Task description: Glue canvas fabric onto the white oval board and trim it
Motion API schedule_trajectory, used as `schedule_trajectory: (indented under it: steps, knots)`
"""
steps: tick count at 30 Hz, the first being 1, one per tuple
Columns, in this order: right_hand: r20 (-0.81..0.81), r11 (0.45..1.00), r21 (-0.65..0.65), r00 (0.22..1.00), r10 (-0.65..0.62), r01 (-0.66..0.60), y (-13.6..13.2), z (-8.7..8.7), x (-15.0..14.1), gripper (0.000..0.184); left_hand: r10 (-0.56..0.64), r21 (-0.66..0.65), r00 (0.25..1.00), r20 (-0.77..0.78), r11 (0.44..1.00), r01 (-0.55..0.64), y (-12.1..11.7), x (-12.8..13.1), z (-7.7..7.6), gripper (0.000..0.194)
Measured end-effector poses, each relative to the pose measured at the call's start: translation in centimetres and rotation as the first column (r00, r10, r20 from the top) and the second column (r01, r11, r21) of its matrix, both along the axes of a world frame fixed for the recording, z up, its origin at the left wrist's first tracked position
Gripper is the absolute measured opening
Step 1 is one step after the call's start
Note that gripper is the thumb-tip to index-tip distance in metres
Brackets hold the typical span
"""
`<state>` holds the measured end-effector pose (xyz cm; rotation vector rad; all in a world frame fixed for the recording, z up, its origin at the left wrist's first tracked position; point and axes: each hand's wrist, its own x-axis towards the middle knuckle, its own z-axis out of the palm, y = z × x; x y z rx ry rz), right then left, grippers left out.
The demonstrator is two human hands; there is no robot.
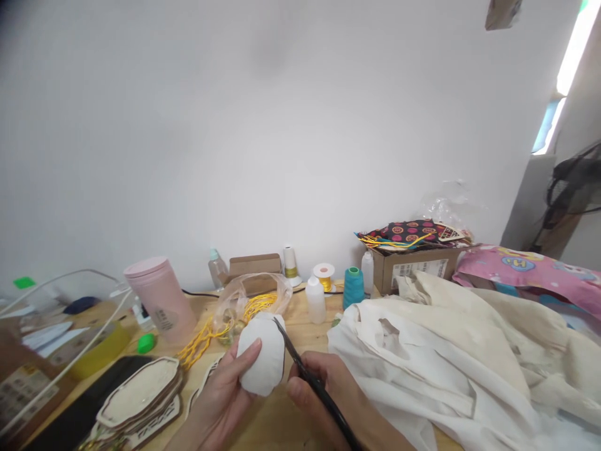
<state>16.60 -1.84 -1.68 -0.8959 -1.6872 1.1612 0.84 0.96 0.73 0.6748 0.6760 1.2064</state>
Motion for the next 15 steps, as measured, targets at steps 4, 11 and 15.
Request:
schedule_trajectory:
  steps: [4,11,15]
  knots:
    - [0.05,0.997,0.05,0.996,-0.067,0.065,0.1,0.7,-0.2,0.039,0.03,-0.032,1.0,-0.005,0.999,-0.031,-0.2,0.5,0.3,0.06]
    - [0.133,0.994,-0.002,0.985,-0.108,0.109,0.3,0.8,0.1,0.04,0.062,-0.06,0.998,-0.003,0.996,-0.062,-0.2,0.7,0.2,0.066]
    - [0.161,0.992,-0.015,0.98,-0.118,0.122,0.3,1.4,0.0,0.042,0.061,-0.057,0.998,-0.006,0.997,-0.061,-0.2,0.6,0.0,0.065]
